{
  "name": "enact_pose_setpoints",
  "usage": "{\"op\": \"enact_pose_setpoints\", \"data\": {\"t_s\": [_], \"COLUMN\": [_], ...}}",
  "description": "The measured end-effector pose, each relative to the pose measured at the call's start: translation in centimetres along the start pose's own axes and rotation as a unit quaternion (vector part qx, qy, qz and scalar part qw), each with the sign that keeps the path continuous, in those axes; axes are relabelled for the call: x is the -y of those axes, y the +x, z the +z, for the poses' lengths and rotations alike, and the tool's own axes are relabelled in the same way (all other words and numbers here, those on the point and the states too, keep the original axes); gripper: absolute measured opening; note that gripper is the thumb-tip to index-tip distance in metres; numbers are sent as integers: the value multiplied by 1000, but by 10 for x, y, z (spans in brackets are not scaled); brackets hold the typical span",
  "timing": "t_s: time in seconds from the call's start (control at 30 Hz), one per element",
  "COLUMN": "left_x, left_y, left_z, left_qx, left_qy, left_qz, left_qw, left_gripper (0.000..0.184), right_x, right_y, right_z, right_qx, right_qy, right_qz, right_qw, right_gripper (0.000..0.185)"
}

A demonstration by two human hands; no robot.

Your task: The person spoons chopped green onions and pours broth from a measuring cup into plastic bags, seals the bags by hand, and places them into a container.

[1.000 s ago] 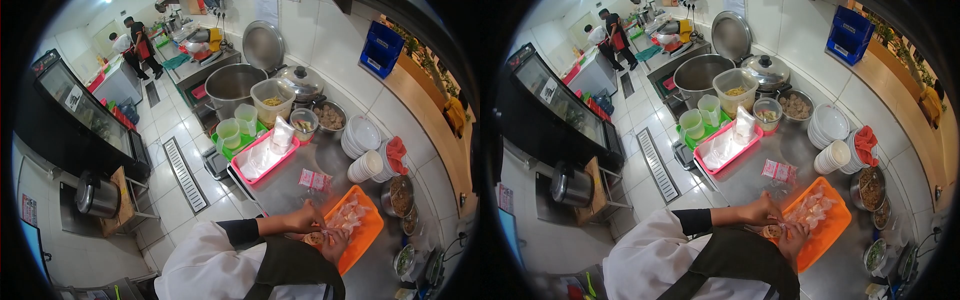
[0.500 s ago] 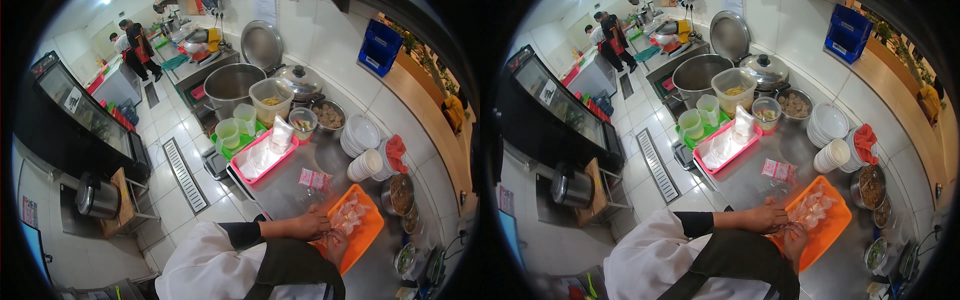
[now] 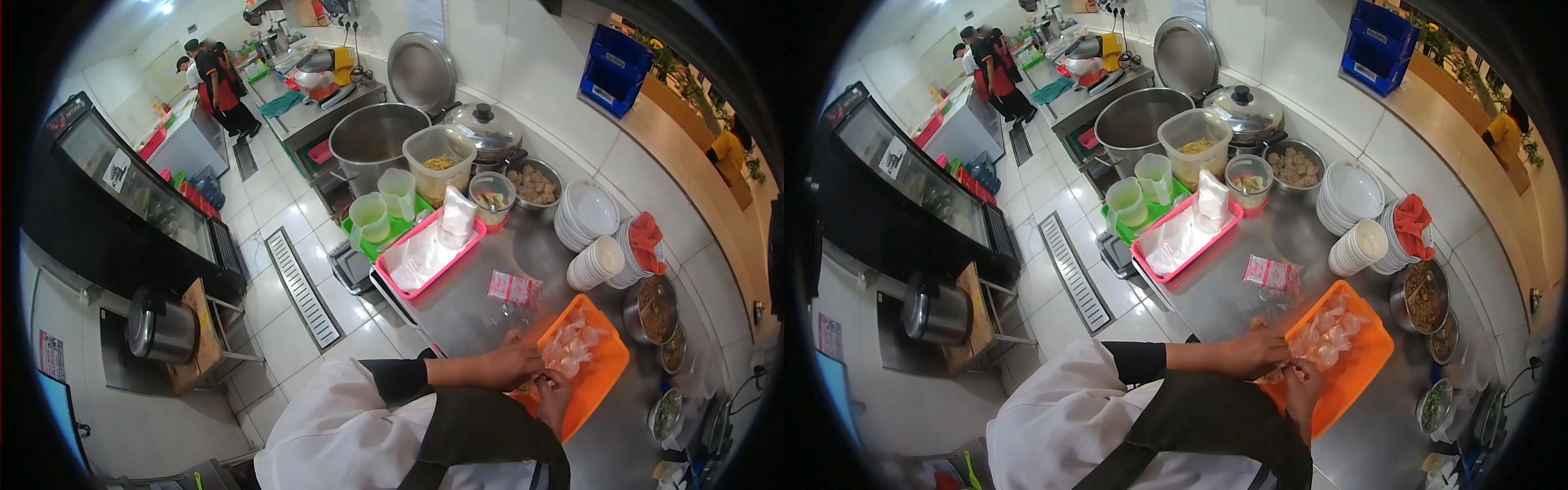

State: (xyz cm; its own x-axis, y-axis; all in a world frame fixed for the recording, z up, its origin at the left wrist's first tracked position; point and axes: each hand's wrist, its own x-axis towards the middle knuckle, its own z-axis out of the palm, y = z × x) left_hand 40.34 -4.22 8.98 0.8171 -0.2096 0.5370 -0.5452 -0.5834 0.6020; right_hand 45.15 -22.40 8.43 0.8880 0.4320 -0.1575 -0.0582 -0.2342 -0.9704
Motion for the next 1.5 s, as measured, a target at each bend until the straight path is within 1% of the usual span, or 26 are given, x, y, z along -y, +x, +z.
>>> {"op": "enact_pose_setpoints", "data": {"t_s": [0.03, 0.17, 0.23, 0.27, 0.37, 0.47, 0.57, 0.67, 0.73, 0.77, 0.87, 0.97, 1.03, 1.07, 1.17, 1.27, 1.33, 1.47, 1.5], "left_x": [2, 3, 5, 6, 4, 4, -3, -6, -9, -11, -19, -14, -6, -3, 0, 2, -5, -14, -14], "left_y": [2, 4, 4, 4, 5, 7, 13, 15, 15, 15, 18, 20, 23, 24, 25, 25, 26, 28, 28], "left_z": [0, -4, -4, -4, -7, -6, -13, -16, -17, -19, -34, -33, -27, -25, -20, -18, -22, -24, -23], "left_qx": [-3, 5, -9, -15, 4, -10, 19, 0, -3, -5, 44, 72, 99, 112, 103, 99, 84, 57, 66], "left_qy": [4, 14, -23, -42, -20, -36, 10, 21, 9, 4, 51, 82, 62, 52, 57, 43, 43, 24, 26], "left_qz": [-3, -24, -21, -19, -28, -15, 14, 24, 9, 1, -40, -21, 15, 34, 53, 42, 18, -18, -25], "left_qw": [1000, 1000, 999, 999, 999, 999, 1000, 999, 1000, 1000, 997, 994, 993, 992, 992, 993, 995, 998, 997], "left_gripper": [12, 10, 10, 10, 10, 11, 11, 10, 10, 11, 14, 17, 16, 16, 14, 10, 8, 6, 7], "right_x": [3, 7, 13, 10, 2, 8, 10, 6, 5, 2, -3, 2, 3, 5, 13, 14, 2, 1, 0], "right_y": [-2, -3, -5, -4, -2, -1, -2, 1, -1, 0, -2, -2, -2, -2, -3, -2, 2, 2, 3], "right_z": [3, 6, 8, 8, 7, 10, 11, 11, 11, 11, 11, 9, 10, 10, 12, 14, 14, 16, 17], "right_qx": [-18, -18, -10, -13, -14, -11, -21, -43, -61, -61, -53, -44, -43, -43, -49, -62, -73, -82, -82], "right_qy": [-27, -101, -132, -144, -173, -203, -248, -263, -276, -268, -249, -265, -299, -291, -270, -251, -243, -202, -195], "right_qz": [-58, -163, -221, -220, -219, -225, -237, -253, -278, -278, -284, -296, -291, -290, -286, -293, -312, -312, -315], "right_qw": [998, 981, 966, 965, 960, 953, 939, 930, 918, 920, 924, 917, 908, 911, 918, 921, 916, 925, 925], "right_gripper": [12, 15, 15, 15, 16, 16, 15, 14, 15, 15, 14, 13, 13, 13, 13, 14, 16, 15, 15]}}
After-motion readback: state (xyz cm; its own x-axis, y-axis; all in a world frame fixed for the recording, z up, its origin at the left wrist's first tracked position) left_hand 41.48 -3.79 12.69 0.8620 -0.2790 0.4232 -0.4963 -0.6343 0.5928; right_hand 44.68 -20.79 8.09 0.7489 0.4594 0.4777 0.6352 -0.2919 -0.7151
